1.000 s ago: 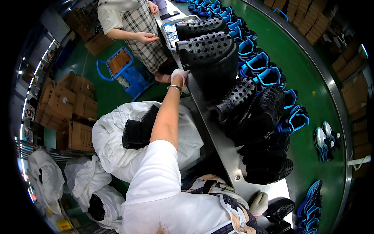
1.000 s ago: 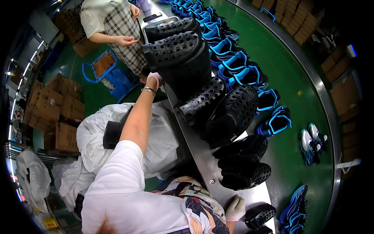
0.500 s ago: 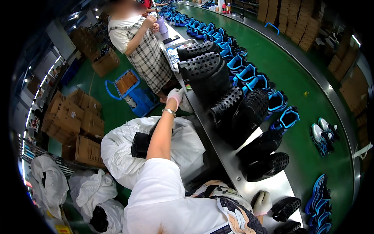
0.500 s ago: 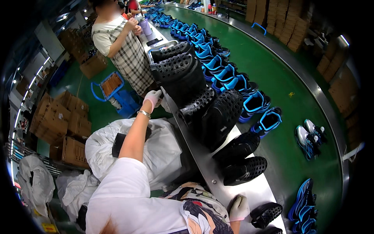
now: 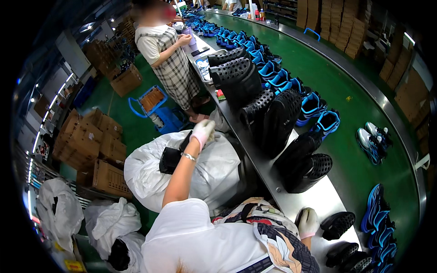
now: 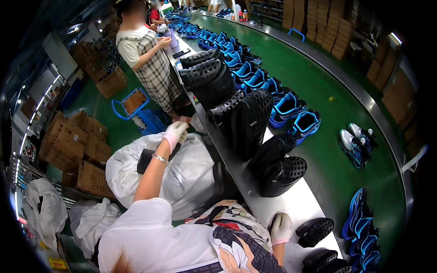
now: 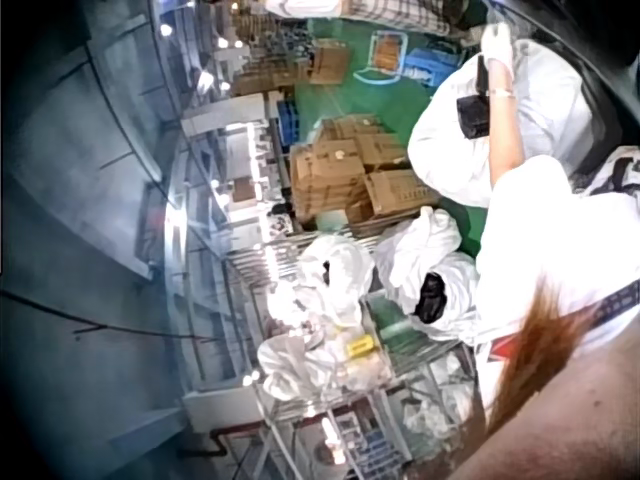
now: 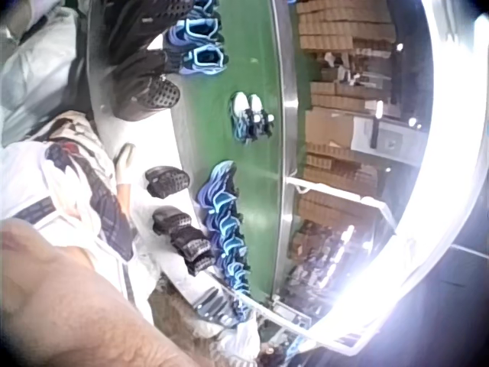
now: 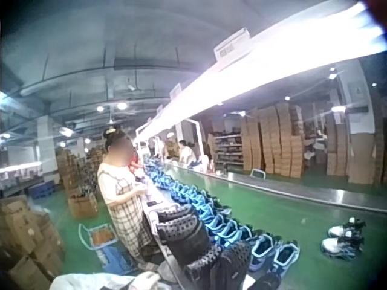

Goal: The person picks up shoe components and finished shoes from an assembly line, turning them over by hand and placing some into a large bag.

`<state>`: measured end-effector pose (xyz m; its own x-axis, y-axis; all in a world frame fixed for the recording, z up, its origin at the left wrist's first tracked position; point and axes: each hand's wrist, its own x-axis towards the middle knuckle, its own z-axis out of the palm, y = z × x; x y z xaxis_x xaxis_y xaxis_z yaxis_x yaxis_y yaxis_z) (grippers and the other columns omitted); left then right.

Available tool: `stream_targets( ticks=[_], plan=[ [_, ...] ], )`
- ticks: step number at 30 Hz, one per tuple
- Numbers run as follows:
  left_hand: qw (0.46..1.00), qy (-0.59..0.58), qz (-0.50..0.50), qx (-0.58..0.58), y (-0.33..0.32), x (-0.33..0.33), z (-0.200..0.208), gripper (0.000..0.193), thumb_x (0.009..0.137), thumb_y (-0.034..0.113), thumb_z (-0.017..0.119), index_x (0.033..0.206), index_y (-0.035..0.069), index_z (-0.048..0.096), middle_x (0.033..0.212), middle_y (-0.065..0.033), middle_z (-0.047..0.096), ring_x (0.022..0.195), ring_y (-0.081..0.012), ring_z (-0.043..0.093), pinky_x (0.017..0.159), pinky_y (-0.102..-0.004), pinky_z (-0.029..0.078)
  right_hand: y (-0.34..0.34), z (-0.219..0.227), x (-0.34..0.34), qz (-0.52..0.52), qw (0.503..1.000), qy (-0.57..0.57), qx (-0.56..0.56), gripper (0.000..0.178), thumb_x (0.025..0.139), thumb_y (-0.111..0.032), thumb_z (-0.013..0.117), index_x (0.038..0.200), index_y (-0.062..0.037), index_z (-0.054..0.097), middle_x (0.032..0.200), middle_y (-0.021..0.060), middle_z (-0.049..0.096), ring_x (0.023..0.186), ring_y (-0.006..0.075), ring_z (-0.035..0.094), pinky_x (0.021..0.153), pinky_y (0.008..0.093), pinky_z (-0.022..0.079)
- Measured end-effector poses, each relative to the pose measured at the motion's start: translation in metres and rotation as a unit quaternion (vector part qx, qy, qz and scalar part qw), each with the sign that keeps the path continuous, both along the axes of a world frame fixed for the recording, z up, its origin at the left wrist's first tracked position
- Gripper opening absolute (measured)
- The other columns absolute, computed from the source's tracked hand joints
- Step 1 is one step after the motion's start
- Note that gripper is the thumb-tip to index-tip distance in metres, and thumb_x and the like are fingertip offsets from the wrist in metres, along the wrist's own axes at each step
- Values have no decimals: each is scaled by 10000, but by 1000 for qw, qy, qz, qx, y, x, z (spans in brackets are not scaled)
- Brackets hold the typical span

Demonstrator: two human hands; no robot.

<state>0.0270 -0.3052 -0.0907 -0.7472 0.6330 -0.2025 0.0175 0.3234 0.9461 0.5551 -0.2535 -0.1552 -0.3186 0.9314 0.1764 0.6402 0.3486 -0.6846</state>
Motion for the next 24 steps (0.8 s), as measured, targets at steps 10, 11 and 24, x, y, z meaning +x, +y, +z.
stream_targets(
  ticks=[10,11,24],
  plan=[
    [987,82,-121,-73,-27,85,5,331,955,308,560,1034,-3,645,724,-48,621,573,-130,582,547,-291,484,-3,-1,8,4,1000,5,3,172,936,-139,538,950,-12,652,911,197,672,841,373,647,758,427,505],
    [985,73,-136,-80,-29,91,1,319,953,316,567,1038,18,648,745,-44,620,583,-130,584,551,-287,487,-4,-1,8,4,1000,8,6,173,936,-141,537,950,-13,652,912,196,672,842,373,647,758,428,505],
    [891,253,-369,-75,-26,227,-47,235,915,263,581,985,51,653,957,-156,651,917,-346,626,819,-415,500,-6,-1,11,4,1000,10,-1,173,929,-135,533,942,-5,646,905,199,662,838,380,638,760,432,500]
  ],
)
